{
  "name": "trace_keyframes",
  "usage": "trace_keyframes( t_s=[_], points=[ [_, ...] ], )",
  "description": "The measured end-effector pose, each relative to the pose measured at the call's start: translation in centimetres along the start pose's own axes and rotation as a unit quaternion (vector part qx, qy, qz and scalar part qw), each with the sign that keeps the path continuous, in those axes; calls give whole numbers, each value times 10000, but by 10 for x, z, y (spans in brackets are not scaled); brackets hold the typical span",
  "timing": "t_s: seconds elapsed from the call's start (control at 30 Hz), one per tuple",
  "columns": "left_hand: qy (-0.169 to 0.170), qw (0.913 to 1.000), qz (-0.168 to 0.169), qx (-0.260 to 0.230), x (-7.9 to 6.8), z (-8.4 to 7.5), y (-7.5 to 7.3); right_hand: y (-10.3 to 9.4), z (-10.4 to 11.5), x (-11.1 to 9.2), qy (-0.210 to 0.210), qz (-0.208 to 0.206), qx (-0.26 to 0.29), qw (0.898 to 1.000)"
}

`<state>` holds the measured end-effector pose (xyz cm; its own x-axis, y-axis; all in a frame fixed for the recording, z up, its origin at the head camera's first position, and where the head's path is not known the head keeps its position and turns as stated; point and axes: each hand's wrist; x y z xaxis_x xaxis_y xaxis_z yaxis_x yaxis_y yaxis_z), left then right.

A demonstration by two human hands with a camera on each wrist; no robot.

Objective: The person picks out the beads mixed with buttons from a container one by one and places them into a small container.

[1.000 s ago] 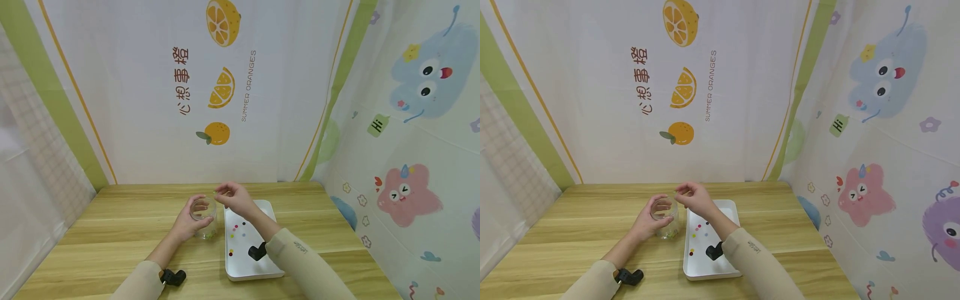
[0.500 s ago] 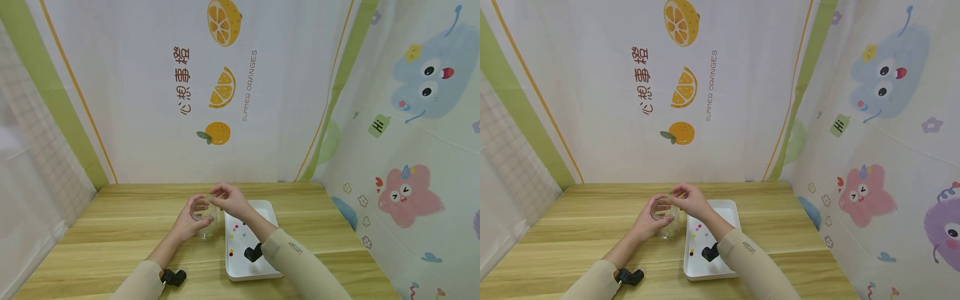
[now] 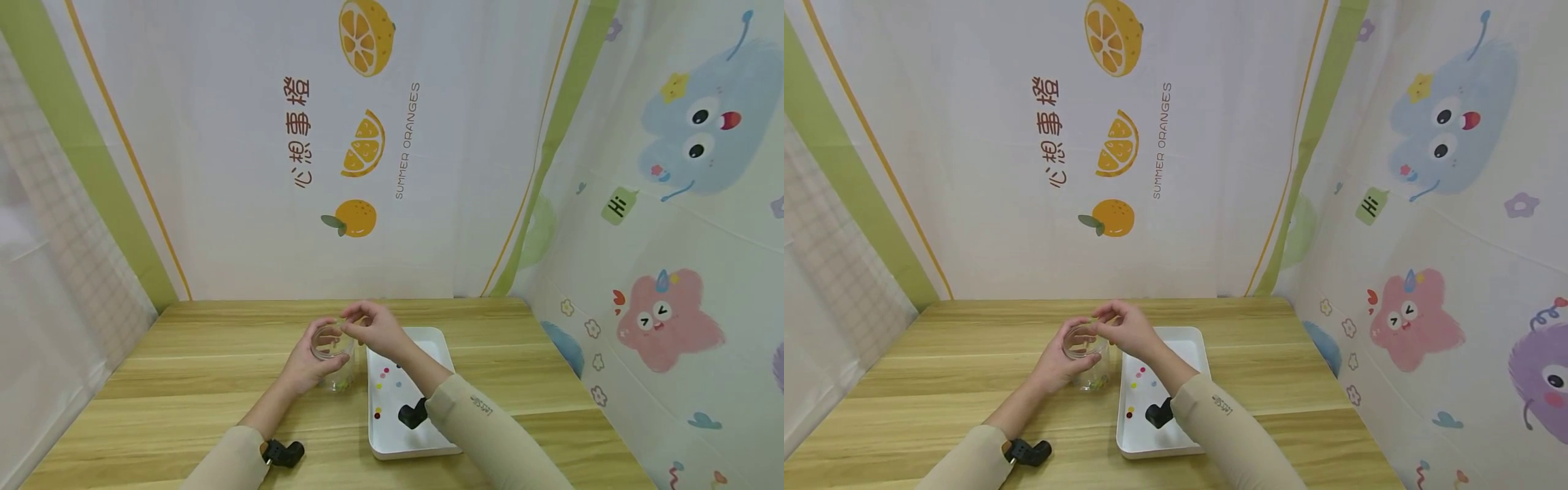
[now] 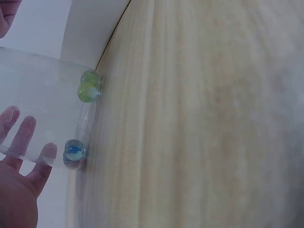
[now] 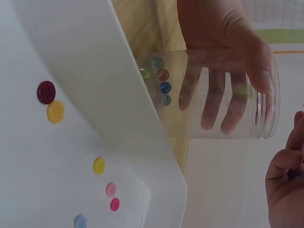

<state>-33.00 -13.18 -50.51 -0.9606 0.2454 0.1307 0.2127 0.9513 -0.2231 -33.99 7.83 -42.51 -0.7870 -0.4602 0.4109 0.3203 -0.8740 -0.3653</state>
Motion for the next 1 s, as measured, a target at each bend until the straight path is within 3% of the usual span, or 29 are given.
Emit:
trace_keyframes(
  t_s=[1.0],
  points=[
    [-3,9999,30,170,-2,-4,-7,-23,-10,-14,297,-145,91,9994]
  ],
)
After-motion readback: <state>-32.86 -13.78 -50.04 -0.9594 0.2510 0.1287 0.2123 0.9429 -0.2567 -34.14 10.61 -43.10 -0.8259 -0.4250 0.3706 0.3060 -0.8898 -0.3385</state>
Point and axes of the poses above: each hand's wrist, its own x-axis towards the middle knuckle, its own y-axis out of the palm, z = x × y, and after that the axes turned 9 degrees about -y, right-handed
